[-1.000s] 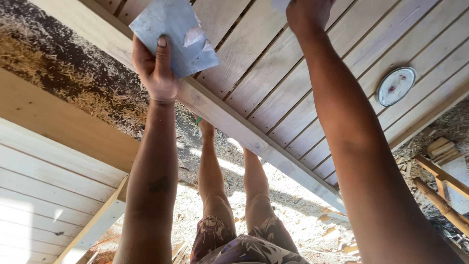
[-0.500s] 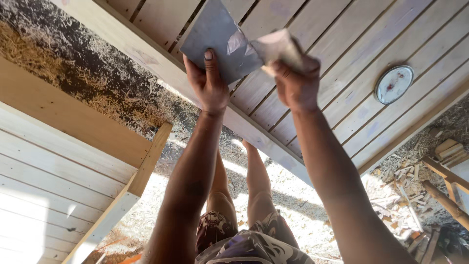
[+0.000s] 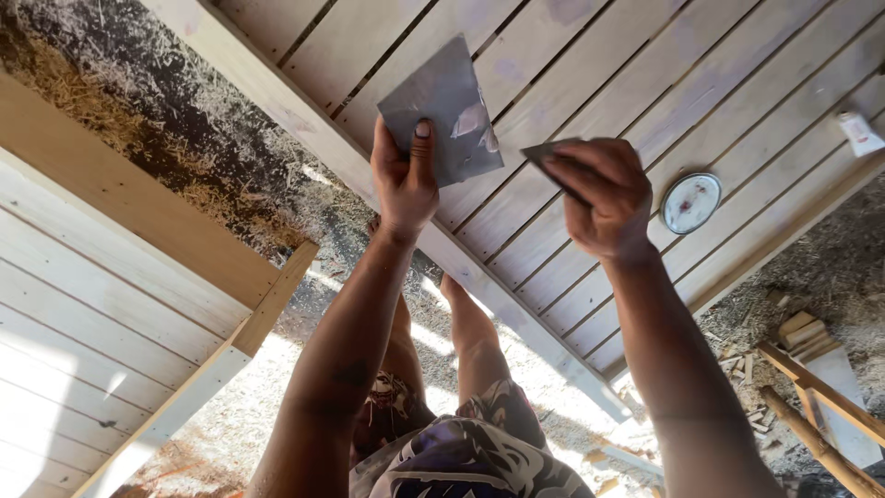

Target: The person applies a pinkish paste to small gaps and imperfections between wooden slats using a small metal putty knife and a larger metal scraper.

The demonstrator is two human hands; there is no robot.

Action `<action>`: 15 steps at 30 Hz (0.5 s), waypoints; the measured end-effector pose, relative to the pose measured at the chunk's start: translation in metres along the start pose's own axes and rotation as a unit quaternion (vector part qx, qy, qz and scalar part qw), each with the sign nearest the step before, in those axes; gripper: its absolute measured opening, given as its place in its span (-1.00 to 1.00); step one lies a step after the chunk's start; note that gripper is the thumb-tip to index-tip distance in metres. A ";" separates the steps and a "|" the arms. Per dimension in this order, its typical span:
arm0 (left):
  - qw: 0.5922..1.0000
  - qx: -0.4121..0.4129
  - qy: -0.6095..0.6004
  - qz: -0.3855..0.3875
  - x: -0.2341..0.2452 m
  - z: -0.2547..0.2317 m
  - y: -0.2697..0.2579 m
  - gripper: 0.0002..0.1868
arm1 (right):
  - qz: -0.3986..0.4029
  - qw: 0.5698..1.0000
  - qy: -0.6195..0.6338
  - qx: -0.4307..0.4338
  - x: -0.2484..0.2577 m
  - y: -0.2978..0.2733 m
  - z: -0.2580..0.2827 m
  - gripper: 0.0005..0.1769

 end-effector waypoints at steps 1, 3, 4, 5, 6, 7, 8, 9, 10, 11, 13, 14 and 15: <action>1.000 0.001 0.013 0.013 -0.006 -0.003 0.002 -0.70 | 0.018 0.996 -0.064 0.060 0.005 0.014 0.015 -0.63; 0.999 0.018 0.034 0.022 -0.018 -0.008 0.000 -0.71 | 0.066 0.979 -0.150 0.118 -0.001 0.032 0.036 -0.63; 0.999 0.016 0.046 0.024 -0.020 -0.011 0.007 -0.71 | 0.087 0.973 -0.171 0.129 -0.008 0.046 0.038 -0.60; 0.998 -0.001 0.066 0.016 -0.025 -0.015 0.015 -0.72 | 0.107 0.965 -0.193 0.139 -0.014 0.058 0.036 -0.57; 0.996 -0.013 0.091 0.009 -0.027 -0.018 0.019 -0.72 | 0.119 0.970 -0.173 0.126 -0.020 0.068 0.032 -0.55; 0.993 -0.024 0.116 0.001 -0.027 -0.020 0.028 -0.71 | 0.130 0.973 -0.153 0.112 -0.030 0.077 0.025 -0.53; 0.996 -0.021 0.090 -0.006 -0.023 -0.018 0.036 -0.71 | 0.147 0.976 -0.132 0.092 -0.038 0.078 0.016 -0.52; 0.998 -0.017 0.065 -0.013 -0.018 -0.015 0.046 -0.70 | 0.164 0.976 -0.114 0.081 -0.048 0.077 0.006 -0.54; 0.999 -0.021 0.038 -0.021 -0.012 -0.011 0.062 -0.69 | 0.179 0.976 -0.099 0.078 -0.060 0.080 -0.007 -0.56; 0.996 -0.050 0.055 -0.048 0.001 -0.013 0.076 -0.68 | 0.194 0.974 -0.085 0.074 -0.073 0.083 -0.025 -0.58; 0.986 -0.098 0.093 -0.096 0.040 -0.016 0.103 -0.64 | 0.156 0.987 0.021 -0.002 -0.091 0.104 -0.089 -0.59; 0.987 -0.066 0.102 -0.103 0.063 -0.005 0.121 -0.61 | 0.138 0.986 0.080 -0.045 -0.103 0.111 -0.124 -0.58; 0.987 -0.034 0.110 -0.110 0.091 0.005 0.140 -0.59 | 0.086 0.987 0.102 -0.092 -0.110 0.118 -0.161 -0.63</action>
Point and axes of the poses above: each hand's wrist, its own y-axis towards the middle knuckle, its own x-axis out of the back of the hand, z = x × y, the point moved 8 cm from there along y, towards the middle knuckle, and after that the axes turned 7 degrees about y, right-handed, at the moved point
